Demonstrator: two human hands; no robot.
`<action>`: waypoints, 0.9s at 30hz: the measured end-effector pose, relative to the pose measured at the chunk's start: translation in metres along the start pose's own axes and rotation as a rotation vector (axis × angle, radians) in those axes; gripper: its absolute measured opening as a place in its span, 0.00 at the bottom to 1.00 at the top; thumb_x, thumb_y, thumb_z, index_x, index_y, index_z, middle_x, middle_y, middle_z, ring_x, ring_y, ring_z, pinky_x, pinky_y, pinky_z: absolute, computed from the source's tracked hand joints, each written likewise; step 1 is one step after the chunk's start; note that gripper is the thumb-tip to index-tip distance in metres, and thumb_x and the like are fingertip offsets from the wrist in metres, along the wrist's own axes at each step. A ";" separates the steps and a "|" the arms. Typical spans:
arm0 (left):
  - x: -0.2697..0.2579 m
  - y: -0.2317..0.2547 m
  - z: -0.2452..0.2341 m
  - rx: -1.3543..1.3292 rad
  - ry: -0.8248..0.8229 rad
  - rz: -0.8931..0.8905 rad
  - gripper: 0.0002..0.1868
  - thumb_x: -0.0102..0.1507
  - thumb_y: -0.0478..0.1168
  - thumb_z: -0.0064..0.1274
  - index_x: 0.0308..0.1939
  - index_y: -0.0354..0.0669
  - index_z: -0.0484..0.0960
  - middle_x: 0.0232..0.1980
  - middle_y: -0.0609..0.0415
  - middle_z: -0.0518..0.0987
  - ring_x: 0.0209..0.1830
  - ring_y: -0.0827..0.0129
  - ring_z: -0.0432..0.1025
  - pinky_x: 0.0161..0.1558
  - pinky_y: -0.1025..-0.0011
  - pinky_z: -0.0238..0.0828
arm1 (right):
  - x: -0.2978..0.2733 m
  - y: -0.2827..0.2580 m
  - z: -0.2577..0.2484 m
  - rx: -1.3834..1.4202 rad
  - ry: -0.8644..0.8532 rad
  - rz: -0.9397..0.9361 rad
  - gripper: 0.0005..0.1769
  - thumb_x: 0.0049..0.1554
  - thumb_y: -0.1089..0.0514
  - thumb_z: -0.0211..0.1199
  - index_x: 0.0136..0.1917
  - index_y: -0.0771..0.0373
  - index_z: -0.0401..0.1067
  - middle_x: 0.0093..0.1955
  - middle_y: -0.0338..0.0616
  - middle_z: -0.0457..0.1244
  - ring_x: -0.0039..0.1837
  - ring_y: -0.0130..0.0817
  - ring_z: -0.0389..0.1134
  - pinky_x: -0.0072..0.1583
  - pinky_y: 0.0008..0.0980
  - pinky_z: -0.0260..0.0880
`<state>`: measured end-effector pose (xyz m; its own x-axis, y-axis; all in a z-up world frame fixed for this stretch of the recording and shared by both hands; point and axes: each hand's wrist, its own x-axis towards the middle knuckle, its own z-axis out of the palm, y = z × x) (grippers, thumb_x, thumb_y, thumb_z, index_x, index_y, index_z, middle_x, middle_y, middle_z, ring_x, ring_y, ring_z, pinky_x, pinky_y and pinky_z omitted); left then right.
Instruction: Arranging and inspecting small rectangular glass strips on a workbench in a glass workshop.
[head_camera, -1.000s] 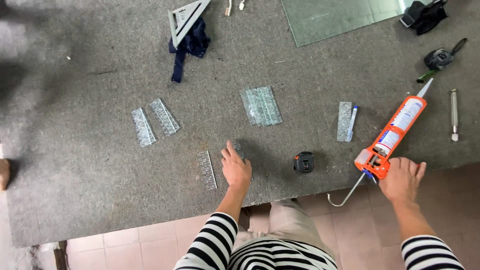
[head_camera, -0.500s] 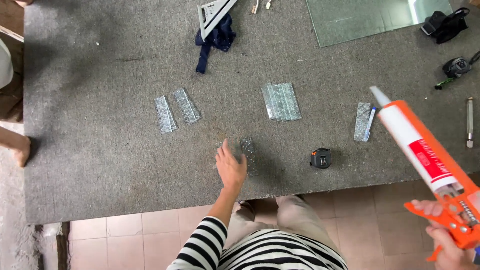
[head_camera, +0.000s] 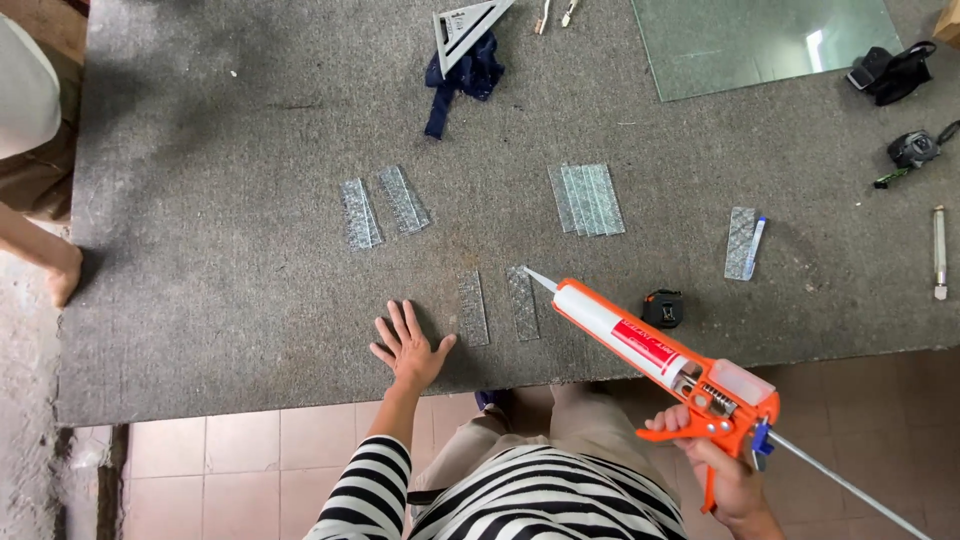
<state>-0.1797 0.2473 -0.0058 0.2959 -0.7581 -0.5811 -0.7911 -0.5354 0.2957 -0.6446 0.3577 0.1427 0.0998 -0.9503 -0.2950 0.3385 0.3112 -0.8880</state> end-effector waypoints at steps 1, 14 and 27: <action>-0.002 0.000 -0.003 -0.003 0.003 0.000 0.66 0.67 0.74 0.50 0.90 0.56 0.22 0.93 0.55 0.15 0.91 0.40 0.11 0.80 0.28 0.11 | 0.002 0.004 0.002 -0.002 -0.003 -0.002 0.10 0.62 0.65 0.51 0.54 0.67 0.71 0.52 0.55 0.66 0.59 0.53 0.70 0.71 0.62 0.73; -0.009 0.012 -0.028 0.038 -0.189 -0.034 0.73 0.67 0.72 0.57 0.88 0.55 0.12 0.89 0.52 0.04 0.88 0.41 0.02 0.80 0.30 0.05 | 0.016 0.029 0.007 -0.069 0.055 0.001 0.12 0.60 0.71 0.49 0.53 0.69 0.73 0.52 0.58 0.67 0.59 0.56 0.73 0.69 0.60 0.77; -0.012 0.014 -0.033 0.021 -0.202 -0.027 0.72 0.68 0.71 0.57 0.88 0.54 0.12 0.89 0.52 0.03 0.88 0.41 0.01 0.79 0.30 0.04 | 0.016 0.027 0.015 -0.100 0.026 0.009 0.12 0.60 0.71 0.47 0.51 0.68 0.71 0.50 0.56 0.66 0.58 0.55 0.72 0.67 0.58 0.78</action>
<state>-0.1765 0.2364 0.0300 0.2053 -0.6522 -0.7297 -0.7957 -0.5454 0.2636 -0.6203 0.3505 0.1194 0.0775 -0.9472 -0.3112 0.2421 0.3206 -0.9157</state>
